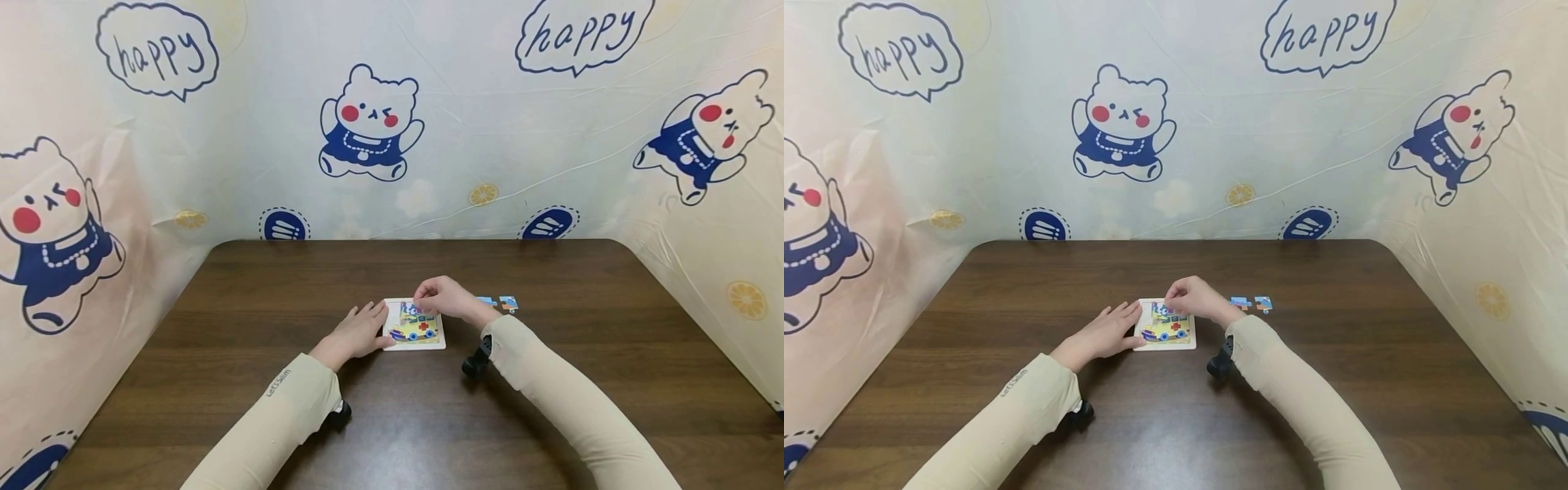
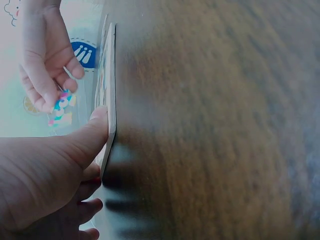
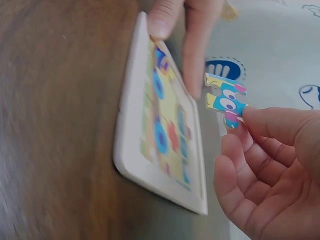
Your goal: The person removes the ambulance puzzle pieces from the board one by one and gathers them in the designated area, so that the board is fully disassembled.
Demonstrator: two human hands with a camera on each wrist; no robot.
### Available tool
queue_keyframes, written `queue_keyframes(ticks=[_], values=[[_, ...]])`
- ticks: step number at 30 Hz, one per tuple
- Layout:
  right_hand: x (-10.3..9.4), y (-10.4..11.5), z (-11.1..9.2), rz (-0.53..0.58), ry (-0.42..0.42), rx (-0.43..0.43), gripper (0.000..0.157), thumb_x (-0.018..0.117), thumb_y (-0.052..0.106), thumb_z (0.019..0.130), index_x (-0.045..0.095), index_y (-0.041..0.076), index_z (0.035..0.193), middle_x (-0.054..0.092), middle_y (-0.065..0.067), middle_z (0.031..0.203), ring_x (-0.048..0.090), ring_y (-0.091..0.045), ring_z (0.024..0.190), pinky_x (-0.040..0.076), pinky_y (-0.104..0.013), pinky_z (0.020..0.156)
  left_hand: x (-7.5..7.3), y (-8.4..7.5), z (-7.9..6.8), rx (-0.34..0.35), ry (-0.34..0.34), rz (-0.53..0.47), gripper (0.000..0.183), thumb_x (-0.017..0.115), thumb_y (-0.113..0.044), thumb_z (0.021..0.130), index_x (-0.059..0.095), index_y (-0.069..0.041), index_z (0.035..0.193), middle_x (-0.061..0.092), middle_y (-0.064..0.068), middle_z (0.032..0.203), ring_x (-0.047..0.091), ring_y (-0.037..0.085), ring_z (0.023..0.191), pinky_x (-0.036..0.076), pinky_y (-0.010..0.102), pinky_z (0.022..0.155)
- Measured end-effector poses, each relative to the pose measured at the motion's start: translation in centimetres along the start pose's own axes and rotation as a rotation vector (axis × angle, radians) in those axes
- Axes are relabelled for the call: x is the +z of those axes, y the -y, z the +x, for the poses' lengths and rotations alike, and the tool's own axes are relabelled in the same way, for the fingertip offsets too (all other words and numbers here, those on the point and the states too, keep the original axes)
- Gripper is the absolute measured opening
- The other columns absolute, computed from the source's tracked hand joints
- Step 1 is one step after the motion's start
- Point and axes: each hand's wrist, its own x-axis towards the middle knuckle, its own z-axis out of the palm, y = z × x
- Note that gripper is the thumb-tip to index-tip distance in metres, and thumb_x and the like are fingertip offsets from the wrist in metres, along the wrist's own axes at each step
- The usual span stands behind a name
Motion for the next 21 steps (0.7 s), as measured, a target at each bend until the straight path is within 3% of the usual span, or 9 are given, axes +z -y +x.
queue_keyframes(ticks=[5, 12, 21], values=[[-1.7, -0.2, -0.8, -0.036, -0.04, -0.015, 0.01, 0.063, 0.013, 0.089, 0.065, 0.003, 0.089, 0.061, -0.01, 0.077, 0.053, -0.021, 0.068, 0.048, -0.04, 0.066, 0.0, 0.0, 0.0, 0.004, -0.002, 0.006, 0.07, 0.054, -0.041, 0.091, 0.03, 0.0, 0.142, 0.024, 0.013, 0.148, 0.019, 0.032, 0.135, 0.014, 0.05, 0.106], [-3.9, -1.3, -2.3, -0.071, -0.083, -0.019, 0.011, 0.061, 0.013, 0.089, 0.064, 0.003, 0.09, 0.057, -0.012, 0.073, 0.051, -0.024, 0.061, 0.042, -0.029, 0.052, 0.0, 0.1, -0.1, 0.011, -0.007, 0.007, 0.07, 0.055, -0.04, 0.091, 0.03, 0.0, 0.142, 0.023, 0.013, 0.149, 0.019, 0.032, 0.135, 0.014, 0.05, 0.106], [-5.7, -2.8, -4.0, -0.085, -0.087, -0.02, 0.012, 0.061, 0.011, 0.089, 0.064, 0.0, 0.088, 0.058, -0.013, 0.071, 0.049, -0.019, 0.059, 0.043, -0.031, 0.054, 0.1, 0.1, 0.0, 0.011, -0.006, 0.012, 0.07, 0.055, -0.04, 0.091, 0.03, 0.0, 0.142, 0.023, 0.013, 0.148, 0.019, 0.032, 0.135, 0.014, 0.049, 0.106]])
